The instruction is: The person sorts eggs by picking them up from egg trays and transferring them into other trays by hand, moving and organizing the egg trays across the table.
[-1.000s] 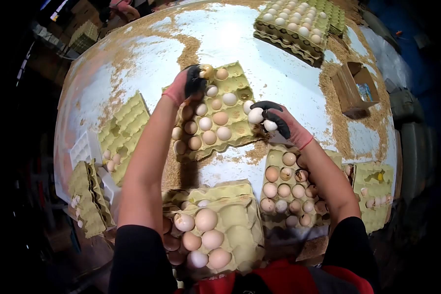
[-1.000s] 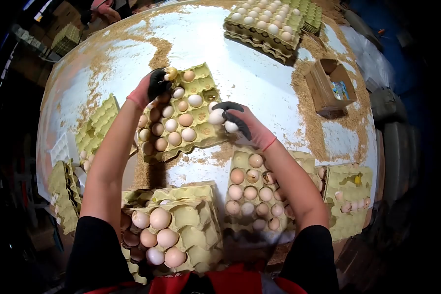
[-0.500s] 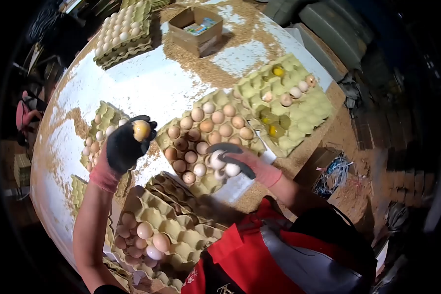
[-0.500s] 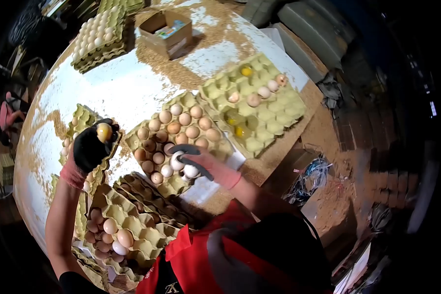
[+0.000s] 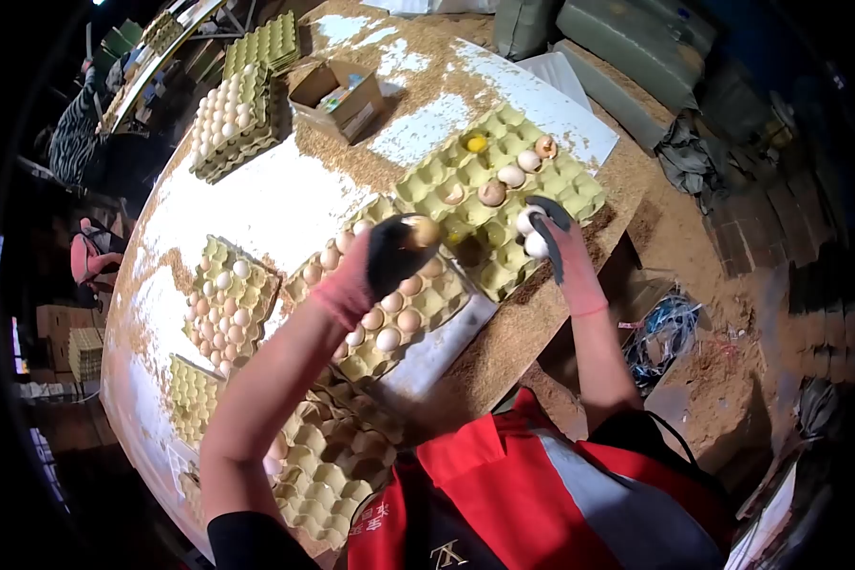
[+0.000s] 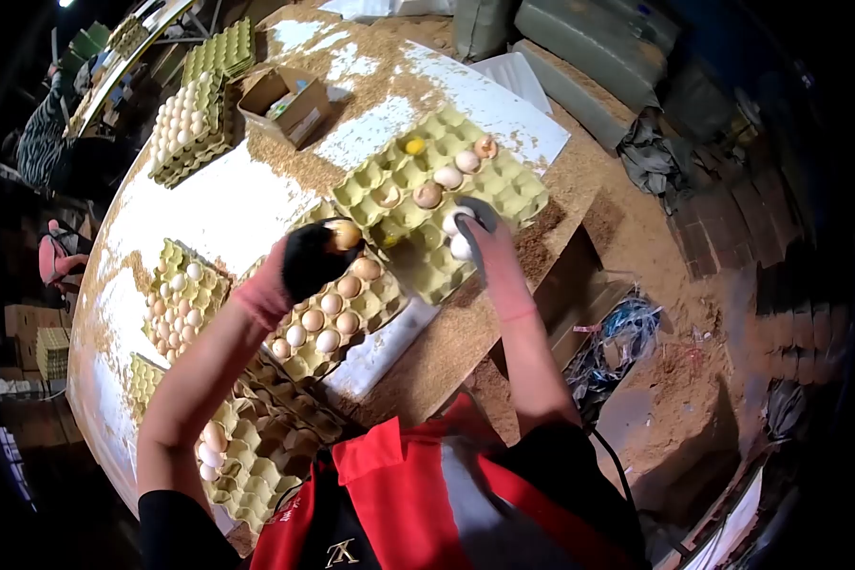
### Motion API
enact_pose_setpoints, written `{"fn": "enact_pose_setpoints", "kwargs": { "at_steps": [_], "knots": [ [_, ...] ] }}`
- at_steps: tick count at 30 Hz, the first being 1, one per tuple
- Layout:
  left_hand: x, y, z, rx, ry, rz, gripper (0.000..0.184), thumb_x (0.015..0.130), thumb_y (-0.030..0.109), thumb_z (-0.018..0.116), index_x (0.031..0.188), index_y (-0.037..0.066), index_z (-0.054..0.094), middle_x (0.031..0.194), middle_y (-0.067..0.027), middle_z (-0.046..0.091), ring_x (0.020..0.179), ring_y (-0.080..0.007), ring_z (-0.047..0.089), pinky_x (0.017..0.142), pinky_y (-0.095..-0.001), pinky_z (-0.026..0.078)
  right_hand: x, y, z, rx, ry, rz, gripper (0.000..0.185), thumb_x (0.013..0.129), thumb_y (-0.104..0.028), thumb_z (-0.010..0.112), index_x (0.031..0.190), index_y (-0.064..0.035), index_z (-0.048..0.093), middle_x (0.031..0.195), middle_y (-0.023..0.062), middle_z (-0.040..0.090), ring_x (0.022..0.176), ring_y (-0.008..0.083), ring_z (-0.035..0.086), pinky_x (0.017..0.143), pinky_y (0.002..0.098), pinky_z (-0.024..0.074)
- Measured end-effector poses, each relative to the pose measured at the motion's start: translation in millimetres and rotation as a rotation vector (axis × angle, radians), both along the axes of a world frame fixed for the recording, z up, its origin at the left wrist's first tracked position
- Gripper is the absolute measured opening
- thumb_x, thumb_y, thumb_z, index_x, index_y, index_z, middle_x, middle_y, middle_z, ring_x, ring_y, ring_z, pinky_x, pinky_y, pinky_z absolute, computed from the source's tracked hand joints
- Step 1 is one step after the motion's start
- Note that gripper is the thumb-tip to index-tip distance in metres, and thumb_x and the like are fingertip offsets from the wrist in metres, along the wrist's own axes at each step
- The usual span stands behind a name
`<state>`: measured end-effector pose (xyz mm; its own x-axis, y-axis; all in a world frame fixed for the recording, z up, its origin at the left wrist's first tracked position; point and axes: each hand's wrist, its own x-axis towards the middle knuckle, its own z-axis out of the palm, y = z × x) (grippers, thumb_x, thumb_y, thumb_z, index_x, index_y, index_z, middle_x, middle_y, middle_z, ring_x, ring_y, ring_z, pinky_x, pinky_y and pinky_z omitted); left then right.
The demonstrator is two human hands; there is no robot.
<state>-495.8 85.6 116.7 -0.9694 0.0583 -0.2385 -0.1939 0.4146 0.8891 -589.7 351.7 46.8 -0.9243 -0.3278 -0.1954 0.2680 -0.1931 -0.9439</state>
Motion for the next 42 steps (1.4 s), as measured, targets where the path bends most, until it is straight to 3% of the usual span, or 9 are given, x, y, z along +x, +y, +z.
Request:
{"fn": "enact_pose_setpoints", "kwargs": {
  "at_steps": [5,7,12,13,14,15,24,29,42],
  "knots": [
    [-45,39,-85,0.273,0.048,-0.018,0.051,0.092,0.014,0.065,0.136,0.000,0.043,0.124,-0.0157,0.059,0.106,-0.0244,0.061,0.090,-0.0337,0.055,-47,-9,0,1.072,0.462,0.119,0.038,0.092,-0.021,0.060,0.128,-0.0089,0.059,0.099,0.0092,0.069,0.074,0.0113,0.063,0.068,0.0280,0.0518],
    [-50,50,-40,0.809,-0.415,0.449,0.049,0.095,0.017,0.061,0.137,0.001,0.043,0.127,-0.0140,0.055,0.111,-0.0227,0.058,0.094,-0.0348,0.053,-47,-8,46,0.880,0.212,0.055,0.039,0.091,-0.027,0.061,0.127,-0.0098,0.060,0.106,0.0139,0.069,0.077,0.0189,0.067,0.073,0.0332,0.0529],
    [-13,-8,-16,0.702,-0.201,0.397,0.043,0.100,0.023,0.051,0.139,0.005,0.043,0.132,-0.0087,0.050,0.112,-0.0193,0.056,0.098,-0.0333,0.047,-123,24,-64,1.146,0.798,0.107,0.044,0.091,-0.029,0.060,0.126,-0.0027,0.053,0.115,0.0261,0.062,0.104,0.0447,0.060,0.091,0.0459,0.0491],
    [1,-21,7,0.752,-0.230,0.466,0.046,0.101,0.025,0.050,0.141,0.005,0.043,0.133,-0.0088,0.050,0.113,-0.0181,0.055,0.099,-0.0327,0.046,-112,12,-32,1.049,0.586,0.125,0.041,0.093,-0.025,0.059,0.126,-0.0016,0.053,0.119,0.0252,0.061,0.110,0.0418,0.059,0.092,0.0445,0.0488],
    [23,-32,21,0.663,-0.128,0.512,0.048,0.100,0.026,0.051,0.143,0.005,0.041,0.134,-0.0092,0.050,0.115,-0.0176,0.054,0.101,-0.0325,0.044,-137,26,-85,0.956,1.203,0.079,0.039,0.094,-0.020,0.057,0.128,-0.0012,0.053,0.124,0.0242,0.059,0.112,0.0390,0.059,0.092,0.0430,0.0485],
    [46,-40,34,0.567,-0.037,0.563,0.050,0.100,0.028,0.051,0.144,0.006,0.040,0.136,-0.0096,0.050,0.116,-0.0171,0.053,0.104,-0.0323,0.042,-102,-4,-10,0.894,0.654,0.062,0.040,0.095,-0.017,0.056,0.131,-0.0021,0.052,0.125,0.0232,0.058,0.113,0.0357,0.059,0.092,0.0416,0.0486],
    [286,-119,142,0.006,-0.144,0.914,0.048,0.098,0.030,0.056,0.138,0.004,0.049,0.136,-0.0116,0.055,0.126,-0.0184,0.050,0.109,-0.0307,0.038,31,-182,88,0.314,0.676,0.676,0.035,0.089,-0.005,0.061,0.124,-0.0041,0.060,0.116,0.0132,0.063,0.105,0.0206,0.062,0.089,0.0317,0.0498],
    [414,-221,85,-0.027,-0.029,1.272,0.039,0.093,0.024,0.064,0.126,0.003,0.060,0.109,-0.0019,0.064,0.095,-0.0082,0.057,0.085,-0.0233,0.048,114,-317,74,0.269,0.813,1.162,0.029,0.086,-0.016,0.063,0.112,-0.0045,0.067,0.105,0.0147,0.068,0.092,0.0254,0.067,0.085,0.0330,0.0513],
    [419,-320,-58,-0.258,-0.376,1.037,0.046,0.087,0.038,0.060,0.123,0.009,0.061,0.121,-0.0175,0.063,0.113,-0.0324,0.060,0.098,-0.0385,0.046,291,-676,-48,0.803,1.521,1.346,0.034,0.087,-0.021,0.054,0.115,-0.0060,0.064,0.120,0.0173,0.064,0.115,0.0296,0.060,0.095,0.0403,0.0483]
  ]
}}
